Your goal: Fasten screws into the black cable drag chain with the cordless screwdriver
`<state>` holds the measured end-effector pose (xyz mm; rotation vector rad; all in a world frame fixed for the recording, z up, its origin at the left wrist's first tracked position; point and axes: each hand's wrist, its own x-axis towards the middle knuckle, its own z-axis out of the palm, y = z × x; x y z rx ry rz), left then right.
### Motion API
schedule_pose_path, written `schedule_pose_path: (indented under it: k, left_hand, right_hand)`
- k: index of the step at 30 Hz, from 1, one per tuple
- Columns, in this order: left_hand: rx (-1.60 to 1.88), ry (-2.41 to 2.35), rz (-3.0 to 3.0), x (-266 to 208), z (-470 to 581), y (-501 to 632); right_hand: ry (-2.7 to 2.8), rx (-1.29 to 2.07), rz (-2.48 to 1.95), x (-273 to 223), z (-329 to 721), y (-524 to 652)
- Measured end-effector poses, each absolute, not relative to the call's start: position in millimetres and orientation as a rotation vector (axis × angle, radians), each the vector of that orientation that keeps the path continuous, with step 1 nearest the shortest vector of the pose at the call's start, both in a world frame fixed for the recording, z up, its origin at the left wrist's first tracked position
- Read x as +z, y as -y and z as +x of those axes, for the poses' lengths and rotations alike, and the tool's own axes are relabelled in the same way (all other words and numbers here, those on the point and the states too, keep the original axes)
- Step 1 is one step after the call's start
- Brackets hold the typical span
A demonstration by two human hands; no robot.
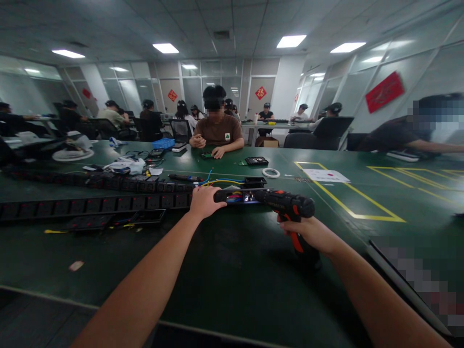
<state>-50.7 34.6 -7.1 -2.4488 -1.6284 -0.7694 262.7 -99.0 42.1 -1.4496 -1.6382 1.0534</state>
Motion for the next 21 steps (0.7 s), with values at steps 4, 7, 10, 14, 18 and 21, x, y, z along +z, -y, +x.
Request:
schedule_pose_path:
  k: [4, 7, 10, 14, 18, 21]
  left_hand:
    - [-0.748, 1.646, -2.451, -6.2, -50.5, -34.3]
    - [-0.74, 1.666, -2.454, -5.3, -50.8, -33.8]
    - [-0.748, 1.649, -2.464, -5.2, -51.1, -33.6]
    - [-0.738, 1.665, -2.463, -5.7, -51.0, -34.3]
    - [-0.744, 1.649, -2.459, -6.6, -51.1, -35.5]
    - [-0.756, 1.636, -2.461, -6.8, -51.6, -35.7]
  right_hand:
    - [1.642, 1.048, -1.463, 42.8, 262.5, 99.3]
    - [1.64, 1.049, -1.462, 43.6, 262.2, 100.1]
    - [1.638, 1.052, -1.463, 43.8, 262.1, 100.9]
    - [1.617, 1.053, -1.473, 42.4, 262.4, 101.2]
    - [1.583, 1.08, -1.459, 40.4, 262.9, 100.5]
    - [1.562, 1.117, -1.436, 40.3, 262.3, 100.4]
